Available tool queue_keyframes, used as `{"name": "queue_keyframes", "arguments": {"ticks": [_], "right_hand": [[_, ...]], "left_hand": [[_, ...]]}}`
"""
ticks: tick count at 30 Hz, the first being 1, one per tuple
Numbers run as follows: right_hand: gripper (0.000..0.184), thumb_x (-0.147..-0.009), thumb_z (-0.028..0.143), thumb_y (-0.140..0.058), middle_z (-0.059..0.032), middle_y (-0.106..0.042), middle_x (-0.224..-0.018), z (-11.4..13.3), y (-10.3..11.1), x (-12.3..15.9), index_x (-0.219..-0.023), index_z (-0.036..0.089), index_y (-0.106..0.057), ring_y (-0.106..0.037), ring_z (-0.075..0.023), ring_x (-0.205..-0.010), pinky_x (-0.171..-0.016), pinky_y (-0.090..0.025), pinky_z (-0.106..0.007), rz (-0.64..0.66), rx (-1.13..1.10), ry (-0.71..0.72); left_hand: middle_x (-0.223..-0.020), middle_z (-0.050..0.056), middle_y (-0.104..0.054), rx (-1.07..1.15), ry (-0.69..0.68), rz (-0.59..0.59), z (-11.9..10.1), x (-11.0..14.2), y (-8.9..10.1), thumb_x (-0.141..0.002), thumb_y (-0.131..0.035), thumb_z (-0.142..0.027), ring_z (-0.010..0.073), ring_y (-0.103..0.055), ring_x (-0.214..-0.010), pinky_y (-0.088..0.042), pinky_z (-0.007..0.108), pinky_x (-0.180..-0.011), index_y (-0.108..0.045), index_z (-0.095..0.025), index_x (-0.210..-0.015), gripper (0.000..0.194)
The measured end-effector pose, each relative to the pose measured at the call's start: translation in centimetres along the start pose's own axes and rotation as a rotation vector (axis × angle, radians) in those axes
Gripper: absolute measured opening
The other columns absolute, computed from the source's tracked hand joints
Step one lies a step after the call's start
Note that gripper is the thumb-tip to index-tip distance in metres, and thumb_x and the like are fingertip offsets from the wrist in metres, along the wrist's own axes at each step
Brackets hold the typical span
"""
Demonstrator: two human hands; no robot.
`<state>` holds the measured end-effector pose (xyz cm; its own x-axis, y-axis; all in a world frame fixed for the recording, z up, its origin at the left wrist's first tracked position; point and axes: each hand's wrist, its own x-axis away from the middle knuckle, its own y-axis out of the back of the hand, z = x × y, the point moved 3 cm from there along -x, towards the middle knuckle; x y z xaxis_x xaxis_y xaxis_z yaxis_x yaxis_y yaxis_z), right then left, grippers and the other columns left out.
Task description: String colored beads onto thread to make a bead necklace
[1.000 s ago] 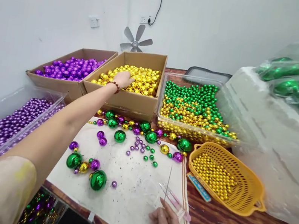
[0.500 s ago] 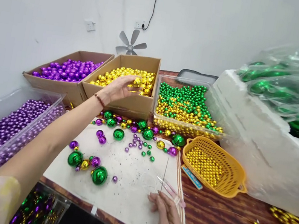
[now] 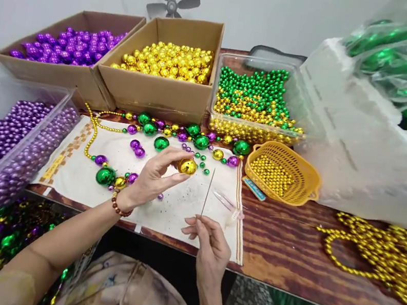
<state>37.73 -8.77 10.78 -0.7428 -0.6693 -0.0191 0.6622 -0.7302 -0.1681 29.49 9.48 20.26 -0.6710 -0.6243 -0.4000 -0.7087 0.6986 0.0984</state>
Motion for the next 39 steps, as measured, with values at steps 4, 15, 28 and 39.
{"name": "queue_keyframes", "arguments": {"ticks": [4,15,28,39], "right_hand": [[0.019,-0.095,0.033,-0.063,-0.0045,-0.072,-0.073,-0.4,-0.1,1.0,-0.096,0.015,-0.070,-0.067,-0.0144,-0.057,-0.053,-0.053,-0.023,0.028,0.054,0.046],[0.020,-0.096,0.033,-0.061,-0.0017,-0.067,-0.069,-1.0,-0.9,2.3,-0.095,0.017,-0.072,-0.063,-0.0116,-0.055,-0.053,-0.055,-0.022,0.127,0.188,0.034],[0.021,-0.096,0.035,-0.061,-0.0028,-0.070,-0.070,-1.4,-1.6,2.5,-0.096,0.016,-0.071,-0.064,-0.0123,-0.053,-0.051,-0.056,-0.023,0.125,0.195,0.002],[0.022,-0.097,0.037,-0.060,-0.0027,-0.070,-0.071,-1.5,-2.7,2.5,-0.097,0.016,-0.070,-0.065,-0.0127,-0.054,-0.052,-0.056,-0.023,0.132,0.154,-0.046]], "left_hand": [[-0.112,0.005,-0.067,0.114,0.111,-0.071,0.5,0.2,0.4,-0.081,-0.078,-0.027,0.0178,-0.063,-0.103,-0.053,0.033,-0.093,-0.076,-0.030,-0.112,0.031],[-0.095,0.004,-0.074,0.568,0.462,-0.208,1.3,-0.4,1.0,-0.074,-0.079,-0.028,0.0145,-0.066,-0.086,-0.050,0.031,-0.083,-0.079,-0.025,-0.096,0.022],[-0.103,0.004,-0.074,0.677,0.531,-0.222,1.8,-0.1,1.4,-0.074,-0.080,-0.031,0.0149,-0.067,-0.088,-0.049,0.031,-0.083,-0.078,-0.024,-0.097,0.024],[-0.101,0.004,-0.073,0.723,0.544,-0.223,1.9,0.1,1.7,-0.075,-0.079,-0.030,0.0146,-0.066,-0.087,-0.051,0.031,-0.084,-0.078,-0.023,-0.097,0.023]]}}
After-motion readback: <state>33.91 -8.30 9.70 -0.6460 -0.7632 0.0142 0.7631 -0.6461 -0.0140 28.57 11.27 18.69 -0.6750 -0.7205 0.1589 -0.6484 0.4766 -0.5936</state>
